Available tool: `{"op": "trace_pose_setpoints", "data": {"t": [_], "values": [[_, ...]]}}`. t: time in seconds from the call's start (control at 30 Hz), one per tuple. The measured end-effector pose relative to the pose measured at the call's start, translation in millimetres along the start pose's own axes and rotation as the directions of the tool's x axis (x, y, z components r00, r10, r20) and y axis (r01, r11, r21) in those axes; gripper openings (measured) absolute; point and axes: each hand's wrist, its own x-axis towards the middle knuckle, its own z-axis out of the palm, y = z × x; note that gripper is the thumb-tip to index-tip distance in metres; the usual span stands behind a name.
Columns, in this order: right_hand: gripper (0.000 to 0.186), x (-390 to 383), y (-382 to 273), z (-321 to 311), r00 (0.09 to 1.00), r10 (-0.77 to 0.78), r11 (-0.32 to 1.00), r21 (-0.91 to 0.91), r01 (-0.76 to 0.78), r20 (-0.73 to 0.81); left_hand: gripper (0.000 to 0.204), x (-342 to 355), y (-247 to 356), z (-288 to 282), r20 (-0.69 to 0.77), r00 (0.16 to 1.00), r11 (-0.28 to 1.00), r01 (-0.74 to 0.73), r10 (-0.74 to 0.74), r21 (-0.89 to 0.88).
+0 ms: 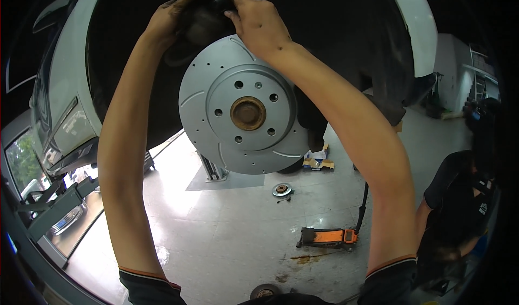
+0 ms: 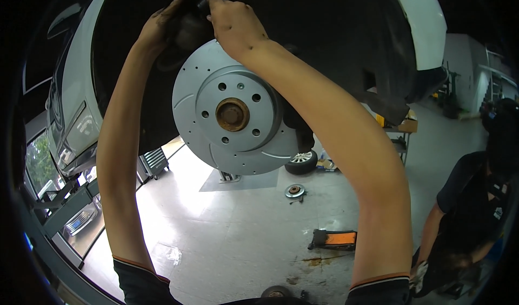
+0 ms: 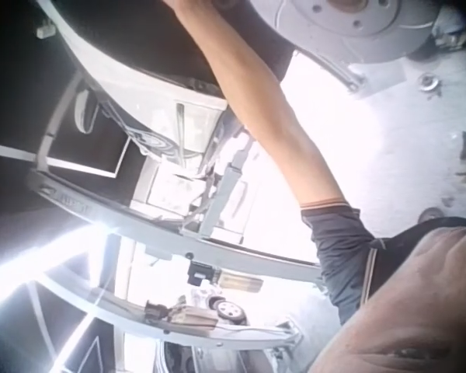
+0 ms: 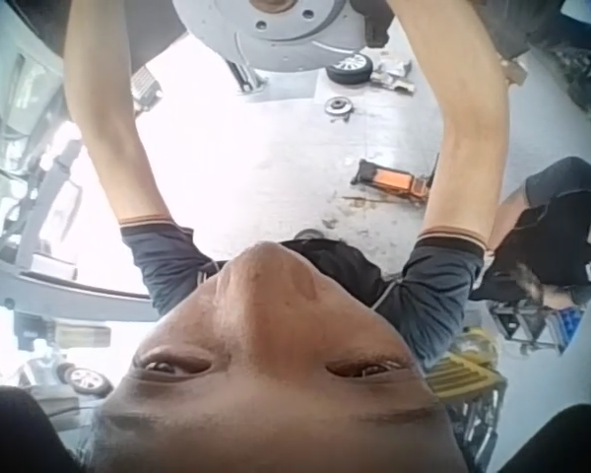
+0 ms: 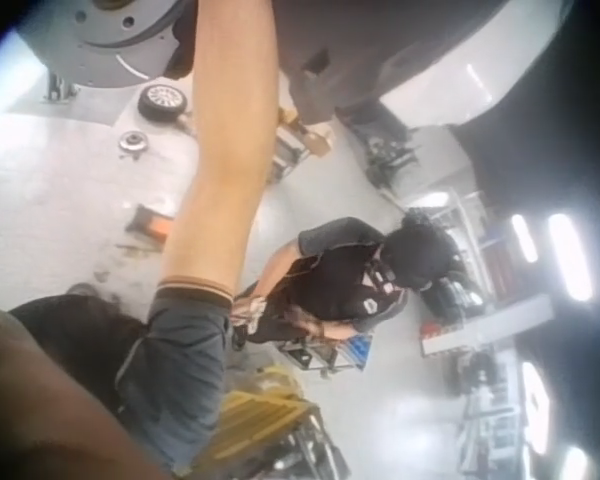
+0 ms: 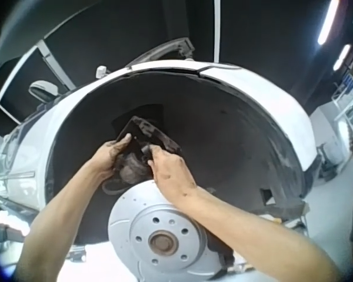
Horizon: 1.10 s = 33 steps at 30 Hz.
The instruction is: The recorder is shown replacing brake pads on a vehicle, which involves using tools to remove and install the pads into the caliper.
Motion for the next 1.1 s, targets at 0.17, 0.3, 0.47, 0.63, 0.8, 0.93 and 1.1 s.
{"op": "trace_pose_setpoints", "data": {"t": [0.17,0.3,0.47,0.63,0.8,0.93,1.1], "values": [[0.02,6,1,13,0.954,-0.245,0.962,-0.167,0.217,-0.172,0.057,-3,1,-3,-0.031,0.998,0.998,0.05,-0.049,0.046],[0.018,16,-2,23,0.852,-0.409,0.912,-0.183,0.367,-0.328,0.057,-5,3,-6,0.002,0.999,0.999,0.032,-0.032,0.011],[0.026,15,-7,16,0.934,-0.217,0.969,0.048,0.24,-0.284,0.042,-9,7,2,0.011,0.998,0.977,0.068,-0.067,-0.202],[0.021,16,-3,5,0.942,-0.246,0.956,0.106,0.275,-0.227,0.038,-9,9,0,0.054,0.993,0.967,0.112,-0.102,-0.231],[0.021,14,-1,4,0.913,-0.308,0.939,0.07,0.337,-0.267,0.054,-4,7,-11,0.129,0.986,0.994,0.108,-0.107,-0.005],[0.021,16,-2,-4,0.961,-0.228,0.966,0.09,0.243,-0.154,0.035,-1,7,-19,0.194,0.968,0.959,0.199,-0.16,-0.201],[0.025,22,1,-11,0.937,-0.329,0.935,0.096,0.34,-0.115,0.045,6,-3,-36,0.162,0.982,0.991,0.106,-0.092,-0.083]]}}
